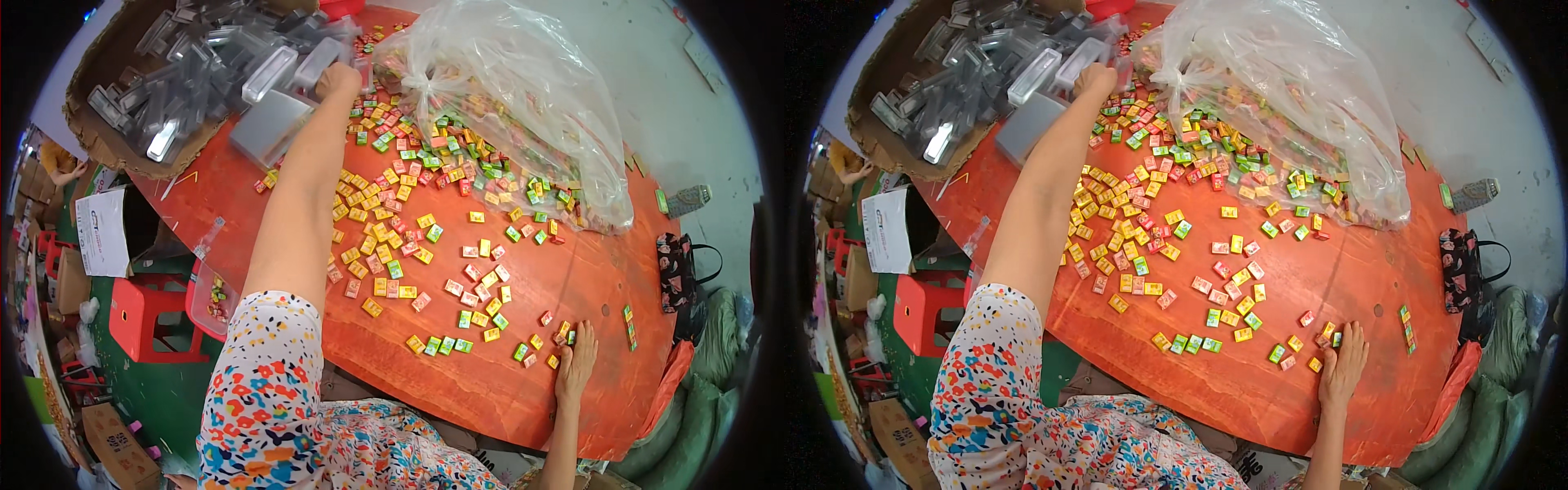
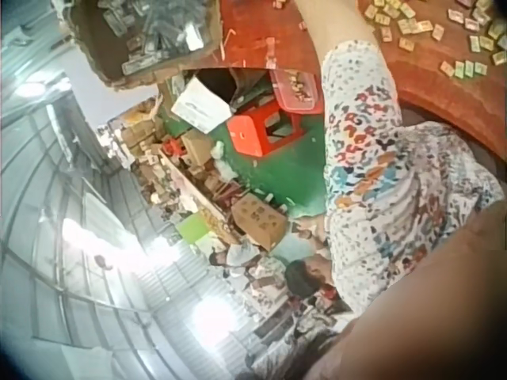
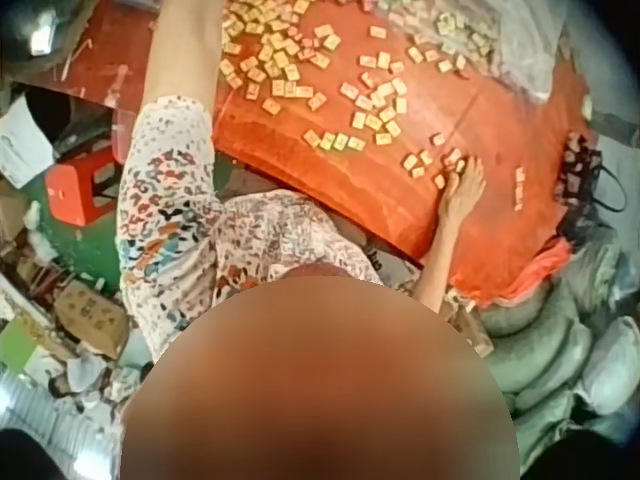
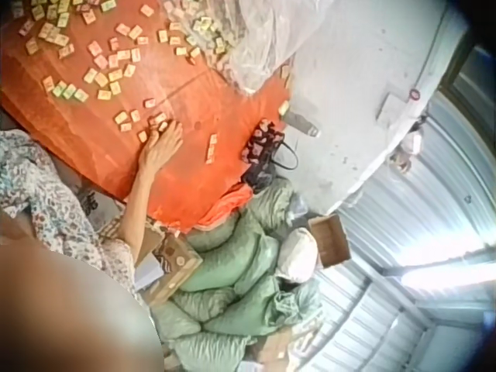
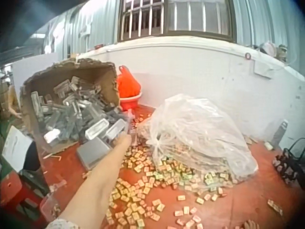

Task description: Arranging small colored tags into rows on a plastic sheet and packing them into a box.

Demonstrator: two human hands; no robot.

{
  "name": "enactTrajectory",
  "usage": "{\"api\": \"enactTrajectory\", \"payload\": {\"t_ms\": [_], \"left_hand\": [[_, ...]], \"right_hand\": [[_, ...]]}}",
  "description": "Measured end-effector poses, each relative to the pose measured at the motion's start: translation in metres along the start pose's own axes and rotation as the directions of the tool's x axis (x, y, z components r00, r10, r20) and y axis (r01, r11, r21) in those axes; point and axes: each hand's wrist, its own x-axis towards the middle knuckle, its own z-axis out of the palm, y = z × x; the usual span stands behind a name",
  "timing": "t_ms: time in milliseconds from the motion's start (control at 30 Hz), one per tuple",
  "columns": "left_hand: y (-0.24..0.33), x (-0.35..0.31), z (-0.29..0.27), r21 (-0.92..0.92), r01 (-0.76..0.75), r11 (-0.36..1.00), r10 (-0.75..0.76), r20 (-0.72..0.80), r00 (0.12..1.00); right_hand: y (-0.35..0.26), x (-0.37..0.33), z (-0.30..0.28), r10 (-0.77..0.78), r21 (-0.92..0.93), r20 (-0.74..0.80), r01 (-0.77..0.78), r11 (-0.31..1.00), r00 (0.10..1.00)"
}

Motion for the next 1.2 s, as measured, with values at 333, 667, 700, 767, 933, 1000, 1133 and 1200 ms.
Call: {"api": "enactTrajectory", "payload": {"t_ms": [333,667,700,767,933,1000,1133,1200], "left_hand": [[-0.011,-0.138,-0.014,-0.965,0.081,0.25,0.61,0.222,0.76],[0.007,-0.435,0.001,-0.623,0.756,0.202,0.866,0.474,0.159],[0.01,-0.449,0.002,-0.683,0.698,0.215,0.873,0.455,0.176],[0.017,-0.474,0.014,-0.648,0.715,0.264,0.89,0.449,0.078],[0.031,-0.527,0.039,-0.632,0.705,0.323,0.891,0.455,0.0],[0.043,-0.54,0.049,-0.639,0.685,0.349,0.881,0.473,-0.007],[0.061,-0.558,0.08,-0.529,0.799,0.287,0.817,0.571,0.084],[0.064,-0.563,0.09,-0.51,0.829,0.231,0.788,0.597,0.148]], "right_hand": [[0.003,-0.01,-0.001,-0.09,0.006,-0.233,0.094,0.996,0.968],[-0.148,0.015,-0.083,-0.007,0.867,-0.158,0.142,0.477,0.987],[-0.143,0.008,-0.088,0.025,0.866,-0.108,0.082,0.493,0.994],[-0.113,-0.014,-0.093,0.096,0.879,-0.048,-0.004,0.477,0.994],[-0.055,-0.056,-0.101,0.142,0.953,0.236,-0.257,0.157,0.961],[-0.033,-0.063,-0.103,0.154,0.936,0.281,-0.306,0.172,0.947],[0.013,-0.058,-0.092,0.319,0.943,0.108,-0.199,0.268,0.942],[0.044,-0.047,-0.088,0.208,0.346,-0.426,-0.053,0.937,0.88]]}}
